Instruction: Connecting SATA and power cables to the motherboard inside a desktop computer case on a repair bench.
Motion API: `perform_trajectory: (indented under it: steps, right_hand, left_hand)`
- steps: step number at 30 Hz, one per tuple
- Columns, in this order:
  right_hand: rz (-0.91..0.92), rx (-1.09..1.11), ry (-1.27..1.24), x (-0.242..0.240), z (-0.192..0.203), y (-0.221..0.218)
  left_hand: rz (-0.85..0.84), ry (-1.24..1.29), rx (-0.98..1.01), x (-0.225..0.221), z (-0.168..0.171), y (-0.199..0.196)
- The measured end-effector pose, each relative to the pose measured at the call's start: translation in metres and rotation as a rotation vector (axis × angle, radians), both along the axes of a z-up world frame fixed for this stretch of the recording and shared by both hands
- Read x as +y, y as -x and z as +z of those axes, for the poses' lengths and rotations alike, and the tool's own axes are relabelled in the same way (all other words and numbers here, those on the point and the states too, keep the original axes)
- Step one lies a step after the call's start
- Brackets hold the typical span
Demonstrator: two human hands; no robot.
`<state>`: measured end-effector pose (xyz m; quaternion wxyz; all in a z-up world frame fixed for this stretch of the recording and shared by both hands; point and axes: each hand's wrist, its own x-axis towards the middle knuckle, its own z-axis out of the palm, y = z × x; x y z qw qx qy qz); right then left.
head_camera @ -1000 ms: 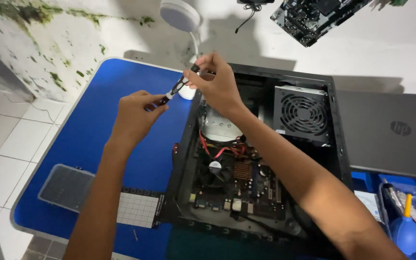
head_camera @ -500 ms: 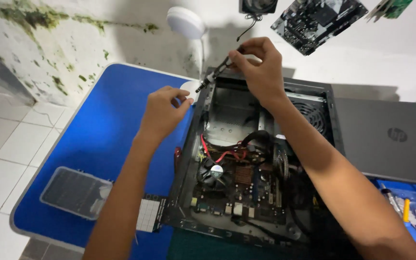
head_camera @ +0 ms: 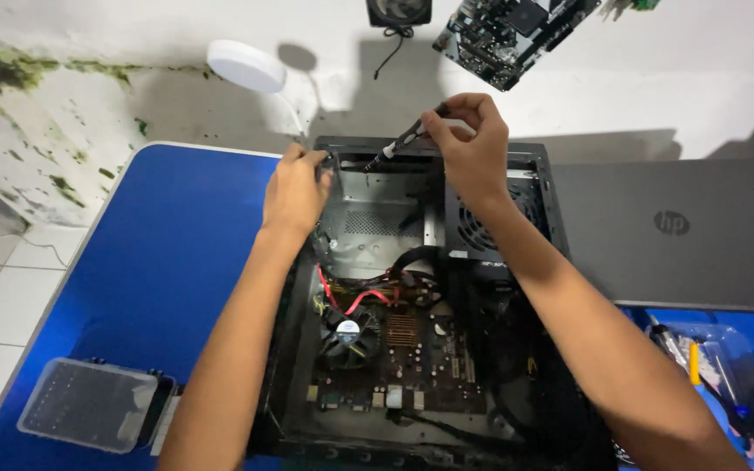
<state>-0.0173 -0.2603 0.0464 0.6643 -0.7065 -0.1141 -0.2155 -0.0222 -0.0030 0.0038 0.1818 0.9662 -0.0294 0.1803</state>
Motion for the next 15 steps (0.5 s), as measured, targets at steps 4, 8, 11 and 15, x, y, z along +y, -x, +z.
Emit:
perform_trajectory:
  steps: [4,8,11,15]
  right_hand:
    - [0.018,0.068,-0.036,-0.005,-0.016,-0.006]
    - [-0.041,0.087,-0.06,-0.005,-0.031,-0.012]
    - [-0.017,0.109,-0.092,-0.002,-0.028,-0.003]
    - [-0.013,0.112,-0.156,-0.003,-0.031,-0.006]
  left_hand:
    - [0.048,0.015,0.047,-0.002,-0.01,-0.014]
    - [0.099,-0.006,0.053,-0.005,-0.01,-0.023]
    - [0.103,-0.025,0.021,-0.003,-0.017,-0.028]
    - [0.028,-0.057,-0.101,-0.008,-0.013,-0.021]
